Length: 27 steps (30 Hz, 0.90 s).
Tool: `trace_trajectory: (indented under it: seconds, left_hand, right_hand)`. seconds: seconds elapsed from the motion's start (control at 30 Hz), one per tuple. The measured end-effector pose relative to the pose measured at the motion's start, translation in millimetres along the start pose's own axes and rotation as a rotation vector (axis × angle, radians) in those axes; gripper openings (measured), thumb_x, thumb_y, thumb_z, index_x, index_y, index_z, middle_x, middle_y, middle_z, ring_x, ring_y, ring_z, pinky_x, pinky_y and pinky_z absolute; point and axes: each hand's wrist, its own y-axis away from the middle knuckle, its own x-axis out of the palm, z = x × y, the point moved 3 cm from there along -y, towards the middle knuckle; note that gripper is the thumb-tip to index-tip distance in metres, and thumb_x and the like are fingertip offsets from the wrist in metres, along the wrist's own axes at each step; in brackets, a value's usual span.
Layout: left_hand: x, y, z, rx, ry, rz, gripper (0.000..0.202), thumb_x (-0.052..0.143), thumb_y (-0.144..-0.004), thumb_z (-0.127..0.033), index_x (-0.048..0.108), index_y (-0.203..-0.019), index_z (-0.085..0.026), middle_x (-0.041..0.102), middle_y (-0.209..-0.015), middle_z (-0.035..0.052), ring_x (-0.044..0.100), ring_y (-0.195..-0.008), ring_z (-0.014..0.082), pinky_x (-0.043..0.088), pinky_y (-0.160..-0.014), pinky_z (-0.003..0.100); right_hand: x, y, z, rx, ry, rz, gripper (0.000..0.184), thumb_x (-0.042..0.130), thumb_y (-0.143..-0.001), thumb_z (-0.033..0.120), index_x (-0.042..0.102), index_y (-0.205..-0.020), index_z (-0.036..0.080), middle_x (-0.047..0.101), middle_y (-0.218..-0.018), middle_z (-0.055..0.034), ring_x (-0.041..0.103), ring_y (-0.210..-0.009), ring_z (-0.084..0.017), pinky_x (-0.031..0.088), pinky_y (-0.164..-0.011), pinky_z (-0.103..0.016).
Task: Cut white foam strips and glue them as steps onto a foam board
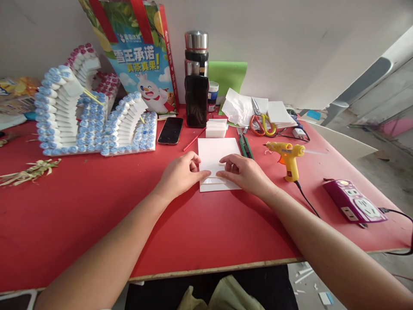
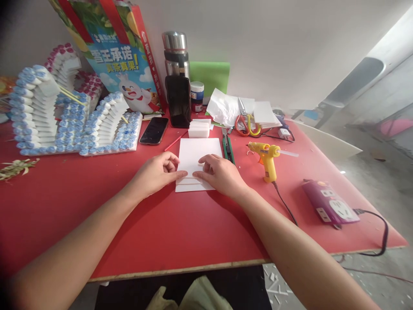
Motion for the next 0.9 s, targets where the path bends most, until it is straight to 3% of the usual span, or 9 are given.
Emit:
trace_trajectory:
  seconds: [0.23, 0.67, 0.77, 0.9]
  left_hand:
    - [0.7, -1.2, 0.3, -0.017, -0.016, -0.028, 0.045, 0.067, -0.081, -0.065, 0.061, -0.098, -0.023, 0.069, -0.081, 0.0007, 0.064, -0.072, 0.0199, 0.041, -0.062, 0.03]
    - [3.1, -0.2, -7.7, -0.021, -0.132, -0.037, 0.047, 0.071, -0.076, -0.064, 0.056, -0.094, -0.024, 0.065, -0.076, -0.0004, 0.061, -0.067, 0.0195, 0.036, -0.055, 0.029]
    - [0.0, -1.1, -4.0, 0.013, -0.042, -0.024, 0.045, 0.071, -0.078, -0.062, 0.059, -0.096, -0.023, 0.068, -0.079, 0.001, 0.062, -0.07, 0.0191, 0.039, -0.057, 0.028]
    - [-7.2, -2.6, 5.0, -0.041, 0.264, 0.105, 0.039, 0.066, -0.086, -0.058, 0.063, -0.094, -0.02, 0.068, -0.078, 0.003, 0.06, -0.063, 0.0154, 0.044, -0.052, 0.026]
  right_hand:
    - [-0.1, -0.3, 1.6, 0.036, -0.048, -0.043, 0.037, 0.067, -0.089, 0.054, 0.068, -0.107, 0.021, 0.067, -0.081, -0.0021, 0.057, -0.066, -0.015, 0.042, -0.061, -0.028]
    - [0.7, 0.1, 7.3, 0.051, 0.068, -0.045, 0.038, 0.071, -0.086, 0.054, 0.067, -0.107, 0.023, 0.069, -0.081, 0.0001, 0.058, -0.067, -0.015, 0.038, -0.059, -0.028]
    - [0.9, 0.7, 5.3, 0.028, 0.026, -0.045, 0.036, 0.07, -0.088, 0.052, 0.067, -0.107, 0.022, 0.067, -0.082, 0.0001, 0.056, -0.066, -0.014, 0.04, -0.061, -0.028]
    - [-2.2, 1.0, -0.9, -0.029, -0.112, -0.075, 0.03, 0.065, -0.092, 0.047, 0.069, -0.108, 0.022, 0.062, -0.082, -0.0002, 0.05, -0.062, -0.012, 0.042, -0.062, -0.028]
